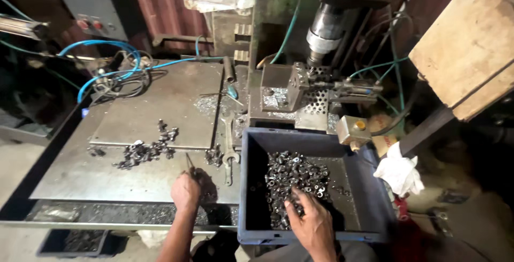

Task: The person sits at a top-facing machine and picks small machined metal parts one at a time from a blue bin, turns them over in their hands, and places some into the machine fixture. They occasionally reach across the table and handle a cloth near the end.

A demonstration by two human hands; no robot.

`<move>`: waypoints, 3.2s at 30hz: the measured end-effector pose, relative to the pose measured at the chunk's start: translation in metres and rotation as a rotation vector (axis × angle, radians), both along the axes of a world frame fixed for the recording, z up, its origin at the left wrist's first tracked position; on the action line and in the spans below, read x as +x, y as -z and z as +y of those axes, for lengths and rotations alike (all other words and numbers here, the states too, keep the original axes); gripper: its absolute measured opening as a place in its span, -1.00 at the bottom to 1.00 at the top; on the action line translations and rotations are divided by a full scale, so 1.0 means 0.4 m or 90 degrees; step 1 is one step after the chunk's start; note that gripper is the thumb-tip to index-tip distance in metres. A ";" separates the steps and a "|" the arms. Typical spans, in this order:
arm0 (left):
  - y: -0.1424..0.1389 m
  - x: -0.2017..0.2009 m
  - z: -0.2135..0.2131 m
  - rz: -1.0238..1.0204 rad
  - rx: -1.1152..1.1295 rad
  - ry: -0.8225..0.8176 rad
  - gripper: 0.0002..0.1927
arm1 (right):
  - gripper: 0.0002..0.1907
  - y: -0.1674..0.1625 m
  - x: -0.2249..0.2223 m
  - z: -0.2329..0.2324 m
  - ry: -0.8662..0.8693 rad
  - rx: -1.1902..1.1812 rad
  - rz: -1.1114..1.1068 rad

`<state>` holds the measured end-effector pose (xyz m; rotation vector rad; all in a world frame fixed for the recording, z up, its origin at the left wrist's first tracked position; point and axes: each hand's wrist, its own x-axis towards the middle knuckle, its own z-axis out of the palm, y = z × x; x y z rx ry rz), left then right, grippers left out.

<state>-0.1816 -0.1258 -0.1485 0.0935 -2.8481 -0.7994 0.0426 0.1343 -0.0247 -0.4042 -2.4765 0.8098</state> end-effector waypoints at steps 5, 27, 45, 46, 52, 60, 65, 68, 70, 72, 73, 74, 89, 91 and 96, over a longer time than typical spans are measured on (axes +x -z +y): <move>-0.133 0.116 -0.012 0.047 0.203 0.047 -0.64 | -0.59 0.004 0.012 0.007 -0.029 -0.015 0.057; -0.324 0.468 0.336 0.361 0.005 0.639 -0.44 | -0.71 0.192 -0.016 0.184 -0.273 -0.679 0.062; -0.296 0.448 0.358 0.083 0.287 0.437 -0.40 | -0.89 0.125 0.070 0.443 -0.048 -0.792 0.400; -0.288 0.443 0.358 0.111 0.275 0.448 -0.41 | -0.89 0.122 0.080 0.464 -0.019 -0.766 0.417; -0.245 0.419 0.391 0.172 0.282 0.443 -0.64 | -0.86 0.134 0.127 0.496 0.082 -0.588 0.499; -0.430 0.234 0.474 0.207 0.103 0.451 -0.74 | -0.85 0.143 0.141 0.491 0.153 -0.563 0.557; -0.668 0.110 0.596 0.381 -0.068 0.510 -0.85 | -0.85 0.134 0.143 0.494 0.155 -0.603 0.514; -0.753 0.072 0.676 0.272 -0.251 0.430 -0.80 | -0.85 0.127 0.141 0.492 0.134 -0.602 0.519; -0.774 0.060 0.709 0.247 -0.267 0.419 -0.79 | -0.85 0.122 0.140 0.492 0.129 -0.599 0.518; -0.776 0.048 0.736 0.232 -0.291 0.409 -0.78 | -0.85 0.119 0.140 0.492 0.131 -0.593 0.512; -0.774 0.040 0.747 0.228 -0.306 0.404 -0.77 | -0.84 0.118 0.140 0.492 0.134 -0.598 0.511; -0.770 0.034 0.755 0.223 -0.322 0.399 -0.77 | -0.83 0.118 0.141 0.492 0.136 -0.603 0.509; -0.766 0.011 0.794 0.171 -0.361 0.388 -0.73 | -0.87 0.144 0.131 0.504 0.138 -0.597 0.477; -0.764 0.009 0.793 0.180 -0.350 0.389 -0.74 | -0.86 0.146 0.131 0.504 0.146 -0.599 0.468; -0.757 -0.006 0.790 0.178 -0.341 0.392 -0.75 | -0.87 0.159 0.122 0.509 0.116 -0.599 0.501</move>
